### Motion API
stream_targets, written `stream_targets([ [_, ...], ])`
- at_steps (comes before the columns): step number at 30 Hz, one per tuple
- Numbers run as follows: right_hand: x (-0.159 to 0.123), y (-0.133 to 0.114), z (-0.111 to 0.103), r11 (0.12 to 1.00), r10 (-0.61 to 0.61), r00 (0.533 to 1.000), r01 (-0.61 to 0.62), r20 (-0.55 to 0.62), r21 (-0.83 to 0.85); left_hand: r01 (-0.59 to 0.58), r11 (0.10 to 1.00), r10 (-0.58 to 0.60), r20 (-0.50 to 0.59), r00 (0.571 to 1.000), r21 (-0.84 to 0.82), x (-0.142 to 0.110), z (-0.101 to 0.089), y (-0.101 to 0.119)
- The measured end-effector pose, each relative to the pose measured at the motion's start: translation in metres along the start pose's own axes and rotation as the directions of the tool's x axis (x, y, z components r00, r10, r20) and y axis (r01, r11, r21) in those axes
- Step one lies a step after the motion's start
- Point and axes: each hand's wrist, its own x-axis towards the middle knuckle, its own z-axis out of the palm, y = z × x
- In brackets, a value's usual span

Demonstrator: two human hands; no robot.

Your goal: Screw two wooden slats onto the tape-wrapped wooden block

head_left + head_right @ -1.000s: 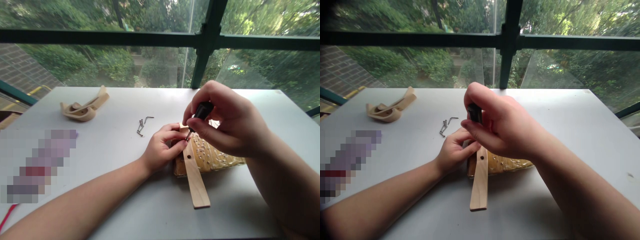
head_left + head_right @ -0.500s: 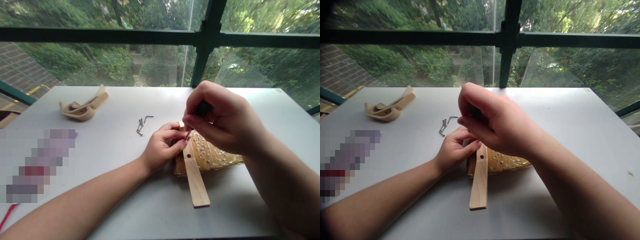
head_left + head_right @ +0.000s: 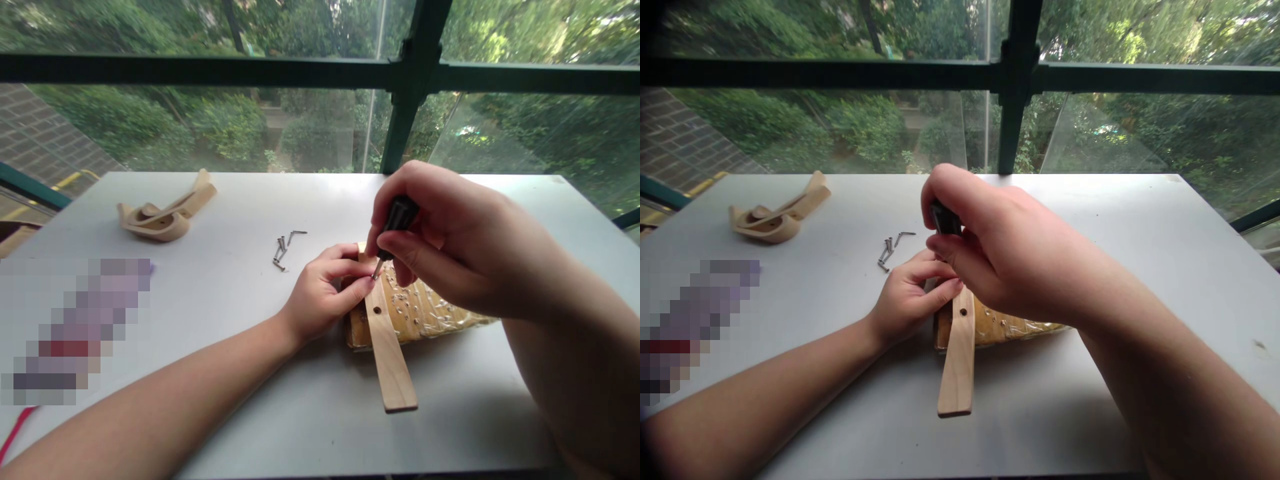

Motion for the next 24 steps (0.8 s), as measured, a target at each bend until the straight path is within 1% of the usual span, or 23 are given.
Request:
stream_targets([
  [3, 0.0, 0.0, 0.002, 1.0, -0.001, 1.0, 0.001, -0.001, 0.011, -0.024, 1.0, 0.024, -0.005, 1.0, 0.006, 0.001, 0.0, 0.002],
  [6, 0.0, 0.002, 0.005, 0.999, -0.006, 1.0, 0.008, -0.025, 0.047, -0.041, 0.999, 0.041, -0.011, 0.999, 0.025, 0.002, 0.0, 0.003],
  [12, 0.002, 0.005, 0.011, 0.997, 0.02, 0.996, -0.013, -0.091, 0.078, -0.022, 1.0, 0.023, -0.014, 1.0, 0.019, 0.002, 0.0, 0.003],
  [15, 0.004, 0.006, 0.014, 0.996, 0.037, 0.988, -0.025, -0.149, 0.084, -0.011, 1.0, 0.012, -0.015, 1.0, 0.021, 0.001, 0.0, 0.002],
  [17, 0.004, 0.007, 0.017, 0.997, 0.04, 0.982, -0.027, -0.186, 0.072, -0.007, 1.0, 0.007, -0.006, 1.0, 0.018, 0.001, 0.0, 0.002],
  [24, 0.005, 0.016, 0.025, 0.998, -0.035, 0.947, 0.017, -0.321, -0.056, -0.002, 1.0, 0.002, 0.009, 1.0, 0.002, 0.001, -0.001, 0.0],
])
